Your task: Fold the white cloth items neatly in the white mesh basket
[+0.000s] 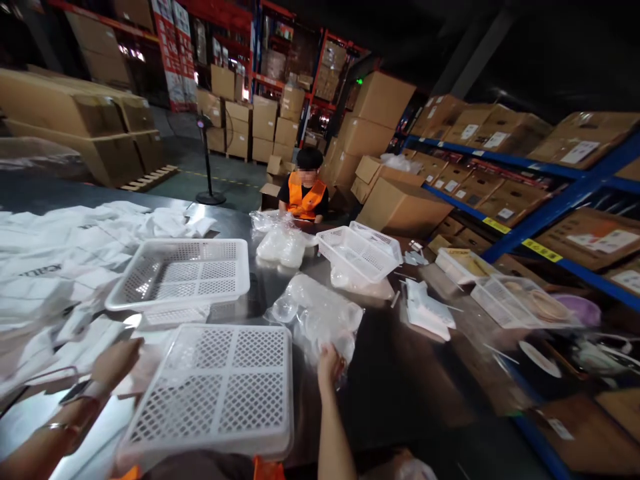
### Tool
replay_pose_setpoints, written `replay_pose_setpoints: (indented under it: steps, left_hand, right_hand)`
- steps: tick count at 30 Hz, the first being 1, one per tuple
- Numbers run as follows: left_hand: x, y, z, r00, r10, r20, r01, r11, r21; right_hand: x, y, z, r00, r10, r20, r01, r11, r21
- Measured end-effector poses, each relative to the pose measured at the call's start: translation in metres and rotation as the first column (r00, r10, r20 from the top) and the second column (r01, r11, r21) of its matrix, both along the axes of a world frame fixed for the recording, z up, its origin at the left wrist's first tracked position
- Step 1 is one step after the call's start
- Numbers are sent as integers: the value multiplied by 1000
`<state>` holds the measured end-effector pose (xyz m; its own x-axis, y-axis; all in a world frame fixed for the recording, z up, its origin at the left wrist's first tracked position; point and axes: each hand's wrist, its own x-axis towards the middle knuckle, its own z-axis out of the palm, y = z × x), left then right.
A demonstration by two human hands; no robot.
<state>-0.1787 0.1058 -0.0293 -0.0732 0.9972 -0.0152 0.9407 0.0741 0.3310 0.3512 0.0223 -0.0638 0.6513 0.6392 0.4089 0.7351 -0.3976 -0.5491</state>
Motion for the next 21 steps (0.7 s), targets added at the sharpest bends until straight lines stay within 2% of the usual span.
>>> replay_pose_setpoints:
  steps: [3, 5, 7, 9, 10, 12, 13, 14, 15, 16, 18, 19, 21]
  left_hand:
    - [3, -1, 20, 995, 16, -98, -14, 1000, 20]
    - [9, -2, 35, 988, 53, -145, -30, 987, 156]
    - [19, -2, 52, 987, 106, -121, -54, 927, 371]
    - [34, -4, 69, 995, 101, -3, -81, 814, 575]
    - [44, -6, 77, 996, 50, 68, -82, 754, 652]
    - [67, -15, 90, 972, -108, 210, -90, 652, 753]
    - [81, -22, 94, 941, -198, 273, -96, 618, 780]
    - [95, -30, 97, 902, -261, 344, -126, 604, 787]
    - [109, -37, 97, 855, -316, 410, -151, 604, 782]
    - [123, -45, 95, 810, -359, 464, -170, 614, 771]
    - [144, -56, 83, 726, -381, 572, -203, 676, 708]
    - [151, -60, 73, 704, -378, 602, -193, 714, 673]
    - [156, -62, 50, 717, -385, 581, -92, 774, 626]
  right_hand:
    - [-2, -1, 14, 999, 18, -36, -16, 998, 61]
    - [-11, -4, 22, 995, 75, -63, -69, 993, 94]
    - [-26, -10, 28, 984, 158, -85, -147, 982, 121]
    - [-45, -18, 35, 950, 304, -76, -292, 947, 134]
    - [-55, -22, 39, 908, 417, -50, -409, 905, 120]
    - [-76, -29, 46, 747, 664, 27, -665, 746, 30]
    - [-87, -32, 49, 650, 758, 59, -757, 652, -42]
    - [-97, -34, 51, 577, 813, 81, -804, 583, -118]
    - [-107, -36, 51, 552, 828, 96, -808, 560, -184]
    - [-116, -36, 50, 563, 820, 108, -786, 571, -239]
    - [-130, -35, 45, 632, 765, 124, -712, 636, -296]
    - [-134, -33, 42, 669, 732, 124, -683, 672, -285]
    - [-137, -29, 36, 748, 656, 96, -640, 753, -155]
